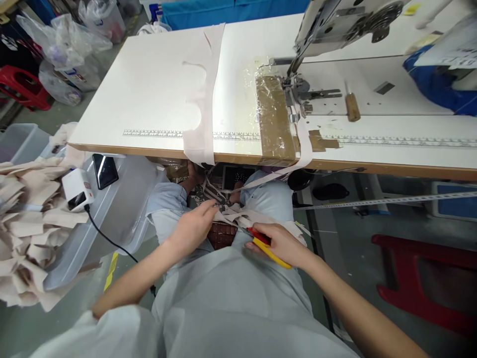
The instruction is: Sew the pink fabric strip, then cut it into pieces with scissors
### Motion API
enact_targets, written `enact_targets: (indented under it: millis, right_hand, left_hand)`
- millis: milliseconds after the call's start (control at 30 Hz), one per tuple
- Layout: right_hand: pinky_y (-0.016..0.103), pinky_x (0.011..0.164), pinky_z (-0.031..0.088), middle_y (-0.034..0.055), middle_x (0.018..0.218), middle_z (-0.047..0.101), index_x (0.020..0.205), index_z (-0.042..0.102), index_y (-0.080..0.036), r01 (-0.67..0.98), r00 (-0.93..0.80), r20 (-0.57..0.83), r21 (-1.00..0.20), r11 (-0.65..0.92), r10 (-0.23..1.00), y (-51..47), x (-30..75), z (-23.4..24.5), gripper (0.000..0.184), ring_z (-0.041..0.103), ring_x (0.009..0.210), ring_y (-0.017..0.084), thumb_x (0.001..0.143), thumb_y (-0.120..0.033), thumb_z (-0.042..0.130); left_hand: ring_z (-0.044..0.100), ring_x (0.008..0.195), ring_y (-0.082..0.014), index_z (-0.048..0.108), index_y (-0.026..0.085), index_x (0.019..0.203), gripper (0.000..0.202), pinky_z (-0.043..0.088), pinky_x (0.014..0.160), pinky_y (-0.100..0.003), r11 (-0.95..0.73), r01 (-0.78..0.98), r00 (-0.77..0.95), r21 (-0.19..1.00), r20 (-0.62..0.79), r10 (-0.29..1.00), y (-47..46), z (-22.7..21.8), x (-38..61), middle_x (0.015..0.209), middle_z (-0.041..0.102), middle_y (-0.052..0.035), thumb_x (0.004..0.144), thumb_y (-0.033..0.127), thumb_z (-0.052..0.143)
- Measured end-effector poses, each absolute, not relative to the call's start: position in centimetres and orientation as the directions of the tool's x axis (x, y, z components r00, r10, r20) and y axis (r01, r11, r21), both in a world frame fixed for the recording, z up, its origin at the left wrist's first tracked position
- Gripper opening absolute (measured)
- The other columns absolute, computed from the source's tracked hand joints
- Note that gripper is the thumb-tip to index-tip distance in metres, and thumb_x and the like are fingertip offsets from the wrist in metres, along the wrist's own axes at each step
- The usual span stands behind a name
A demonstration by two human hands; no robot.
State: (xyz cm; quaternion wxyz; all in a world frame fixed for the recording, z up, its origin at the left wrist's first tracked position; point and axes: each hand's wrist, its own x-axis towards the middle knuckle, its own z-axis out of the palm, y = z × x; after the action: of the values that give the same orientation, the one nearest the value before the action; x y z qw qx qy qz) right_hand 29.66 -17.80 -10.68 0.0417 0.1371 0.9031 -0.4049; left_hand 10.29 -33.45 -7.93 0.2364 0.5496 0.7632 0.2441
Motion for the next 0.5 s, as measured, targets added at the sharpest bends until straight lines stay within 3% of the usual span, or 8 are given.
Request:
enact_targets:
  millis: [100,200,300,400,500]
  right_hand:
    - [0.024,0.05,0.029,-0.0029,0.058,0.043,0.065,0.036,-0.022,0.31,-0.946,-0.182,-0.749,0.586,0.268,-18.4,30.7,-10.5,0.037,0.036,0.053,0.013,0.085,-0.05,0.049]
    - [0.024,0.051,0.03,-0.0025,0.059,0.044,0.065,0.036,-0.022,0.349,-0.927,-0.194,-0.766,0.54,0.322,-18.9,31.7,-10.2,0.037,0.036,0.054,0.013,0.085,-0.049,0.05]
    - [0.025,0.052,0.032,-0.0023,0.06,0.044,0.065,0.037,-0.022,0.381,-0.9,-0.211,-0.805,0.454,0.381,-18.9,32.8,-10.2,0.037,0.037,0.056,0.013,0.085,-0.05,0.052]
    - [0.024,0.052,0.031,-0.003,0.059,0.04,0.064,0.037,-0.022,0.4,-0.872,-0.228,-0.841,0.364,0.432,-18.7,33.8,-10.7,0.04,0.036,0.056,0.013,0.084,-0.052,0.053]
    - [0.024,0.051,0.031,-0.0032,0.059,0.04,0.065,0.038,-0.022,0.417,-0.859,-0.264,-0.858,0.299,0.439,-18.4,34.1,-11.2,0.042,0.037,0.055,0.013,0.084,-0.056,0.053]
  left_hand:
    - [0.061,0.102,-0.0263,0.061,0.014,0.116,0.041,0.05,0.079,-0.035,0.169,0.89,-0.132,0.424,-0.114,0.985,-29.3,-6.6,9.3,0.14,0.048,-0.0154,0.084,0.001,0.04]
    - [0.057,0.103,-0.0317,0.068,0.006,0.097,0.03,0.046,0.078,-0.036,0.28,0.903,-0.227,0.325,-0.193,0.955,-25.9,-6.0,7.3,0.118,0.059,-0.0232,0.081,-0.002,0.044]
    - [0.055,0.101,-0.0285,0.067,0.006,0.077,0.022,0.041,0.08,-0.032,0.442,0.813,-0.392,0.379,-0.204,0.897,-26.0,-6.3,4.4,0.1,0.063,-0.019,0.079,-0.004,0.047]
    - [0.058,0.078,-0.0192,0.063,0.01,0.068,0.017,0.039,0.073,-0.027,0.522,0.733,-0.474,0.436,-0.223,0.852,-29.7,-7.4,1.8,0.076,0.062,-0.0082,0.08,0.002,0.054]
    - [0.052,0.052,-0.0132,0.061,0.014,0.061,0.02,0.036,0.06,-0.023,0.597,0.642,-0.53,0.481,-0.284,0.799,-34.5,-8.7,1.3,0.05,0.051,0.0013,0.081,0.013,0.059]
